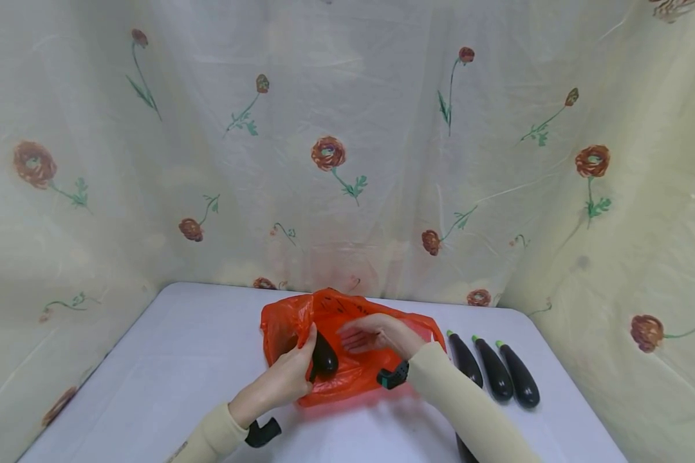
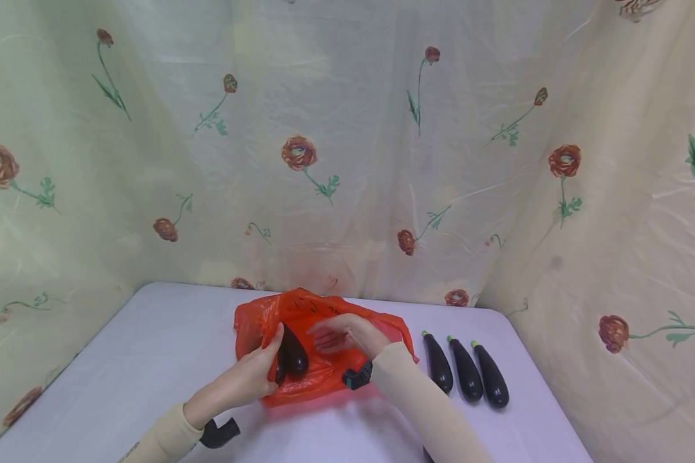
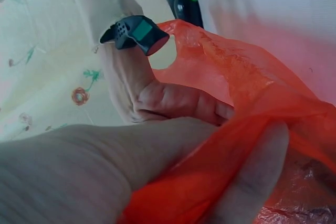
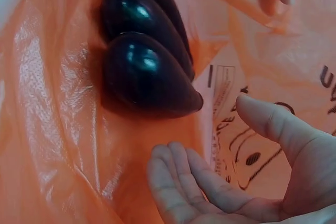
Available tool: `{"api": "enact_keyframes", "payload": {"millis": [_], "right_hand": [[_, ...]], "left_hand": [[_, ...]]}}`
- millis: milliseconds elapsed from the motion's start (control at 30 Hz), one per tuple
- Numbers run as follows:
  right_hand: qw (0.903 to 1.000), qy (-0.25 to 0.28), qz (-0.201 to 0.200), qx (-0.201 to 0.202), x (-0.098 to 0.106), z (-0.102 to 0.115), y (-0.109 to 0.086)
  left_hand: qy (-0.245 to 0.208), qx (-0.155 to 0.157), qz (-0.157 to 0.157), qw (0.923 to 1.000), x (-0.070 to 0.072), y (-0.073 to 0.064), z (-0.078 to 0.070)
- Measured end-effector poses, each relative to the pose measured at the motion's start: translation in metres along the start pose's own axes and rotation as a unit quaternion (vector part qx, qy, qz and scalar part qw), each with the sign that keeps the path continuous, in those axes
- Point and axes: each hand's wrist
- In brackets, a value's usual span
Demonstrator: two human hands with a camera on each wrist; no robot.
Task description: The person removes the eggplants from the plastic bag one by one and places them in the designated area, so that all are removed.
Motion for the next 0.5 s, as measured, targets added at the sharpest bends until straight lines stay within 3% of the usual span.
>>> {"api": "enact_keyframes", "payload": {"millis": [267,500], "right_hand": [[0.9993,-0.032,-0.01,-0.019,-0.015,0.003,0.009],[0.9989,-0.023,-0.016,-0.037,-0.024,0.007,0.012]], "left_hand": [[0.005,-0.014,0.0,0.9999,0.0,0.001,0.003],[0.011,-0.018,-0.002,0.9998,0.001,0.001,0.004]]}}
Point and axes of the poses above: each hand's wrist, its own y-axis towards the middle knuckle, its own x-axis out of the back of the hand, z = x × y, and after that the axes turned 12 degrees about -y, right-handed
